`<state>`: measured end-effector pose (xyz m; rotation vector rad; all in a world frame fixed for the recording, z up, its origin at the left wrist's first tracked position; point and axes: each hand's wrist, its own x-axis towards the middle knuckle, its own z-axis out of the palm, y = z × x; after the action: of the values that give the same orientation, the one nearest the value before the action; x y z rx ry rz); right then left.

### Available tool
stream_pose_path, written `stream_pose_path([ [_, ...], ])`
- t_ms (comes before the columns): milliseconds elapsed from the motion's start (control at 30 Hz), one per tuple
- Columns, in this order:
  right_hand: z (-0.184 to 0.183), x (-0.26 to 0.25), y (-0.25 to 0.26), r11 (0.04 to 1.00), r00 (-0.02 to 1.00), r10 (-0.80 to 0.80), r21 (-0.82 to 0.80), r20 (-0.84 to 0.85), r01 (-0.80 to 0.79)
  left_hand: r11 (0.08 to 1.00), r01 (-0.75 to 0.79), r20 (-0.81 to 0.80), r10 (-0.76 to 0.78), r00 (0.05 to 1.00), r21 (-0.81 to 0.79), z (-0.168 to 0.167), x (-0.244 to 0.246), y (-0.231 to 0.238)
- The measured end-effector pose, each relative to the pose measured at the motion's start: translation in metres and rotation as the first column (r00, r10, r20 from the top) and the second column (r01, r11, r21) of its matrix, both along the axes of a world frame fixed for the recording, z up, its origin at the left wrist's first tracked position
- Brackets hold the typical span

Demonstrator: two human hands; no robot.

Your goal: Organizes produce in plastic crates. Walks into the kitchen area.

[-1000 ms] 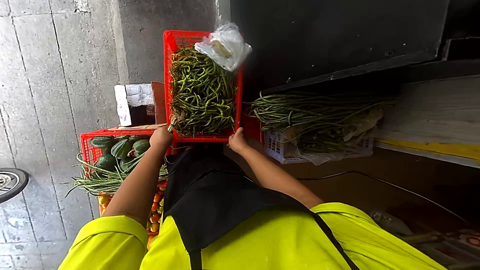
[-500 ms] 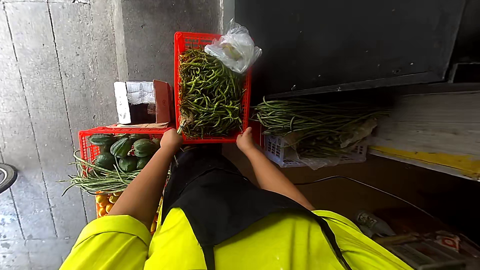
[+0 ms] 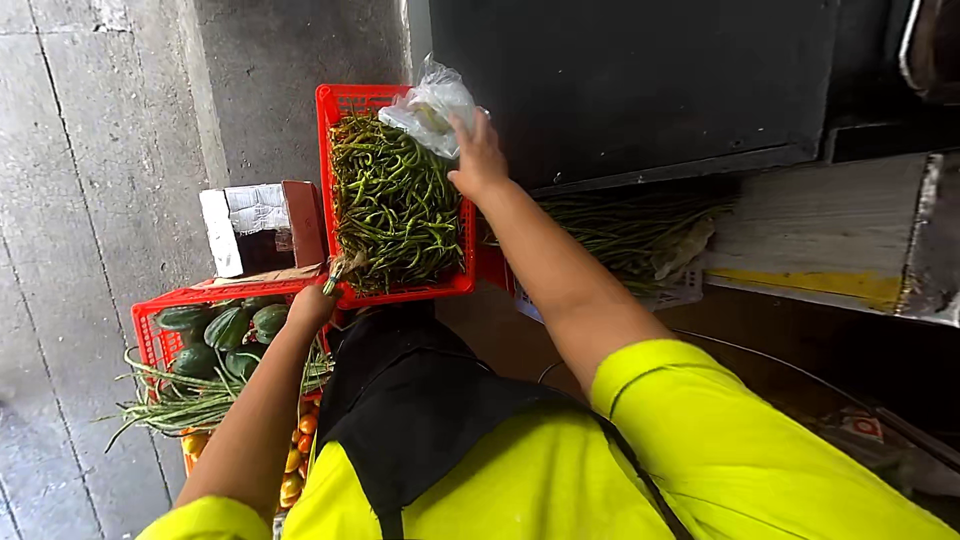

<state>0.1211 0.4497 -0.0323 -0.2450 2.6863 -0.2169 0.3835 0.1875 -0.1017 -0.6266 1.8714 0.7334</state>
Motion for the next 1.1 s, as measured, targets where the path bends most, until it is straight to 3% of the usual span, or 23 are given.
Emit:
stream_pose_path([
  [133, -0.056, -0.036, -0.014, 0.989, 0.998, 0.060, 0.136, -0.027, -0.056, 0.988, -0.147, -0.078, 0.143, 0.987, -0.047, 0.049, 0.025, -0.019],
  [200, -0.066, -0.053, -0.009, 0.991, 0.998, 0.047, 0.130, -0.041, -0.041, 0.967, -0.250, -0.132, 0.241, 0.961, -0.053, 0.071, 0.037, -0.029],
  [367, -0.049, -0.070, 0.016, 0.969, 0.993, -0.084, -0.240, -0.081, 0.062, 0.885, -0.465, -0.255, 0.445, 0.859, -0.025, 0.110, 0.044, -0.039],
  [467, -0.026, -0.053, 0.028, 0.927, 0.972, -0.164, -0.364, -0.166, 0.094, 0.883, -0.467, -0.341, 0.454, 0.823, 0.048, 0.120, 0.027, -0.037],
  [600, 0.015, -0.002, 0.054, 0.833, 0.911, -0.307, -0.540, -0.276, 0.117, 0.929, -0.346, -0.480, 0.364, 0.798, 0.129, 0.135, -0.013, -0.028],
  [700, 0.053, 0.056, 0.087, 0.811, 0.872, -0.373, -0.567, -0.316, 0.142, 0.945, -0.277, -0.545, 0.327, 0.772, 0.175, 0.158, -0.048, -0.017],
  [867, 0.108, 0.168, 0.157, 0.703, 0.837, -0.512, -0.655, -0.195, 0.277, 0.959, -0.126, -0.571, 0.254, 0.781, 0.255, 0.195, -0.096, 0.004],
  [1000, 0.145, 0.245, 0.205, 0.508, 0.707, -0.707, -0.707, -0.017, 0.491, 0.937, -0.029, -0.517, 0.218, 0.828, 0.348, 0.218, -0.124, 0.045],
  [1100, 0.160, 0.282, 0.220, 0.340, 0.573, -0.819, -0.777, 0.032, 0.530, 0.849, -0.007, -0.385, 0.247, 0.889, 0.529, 0.209, -0.133, 0.093],
])
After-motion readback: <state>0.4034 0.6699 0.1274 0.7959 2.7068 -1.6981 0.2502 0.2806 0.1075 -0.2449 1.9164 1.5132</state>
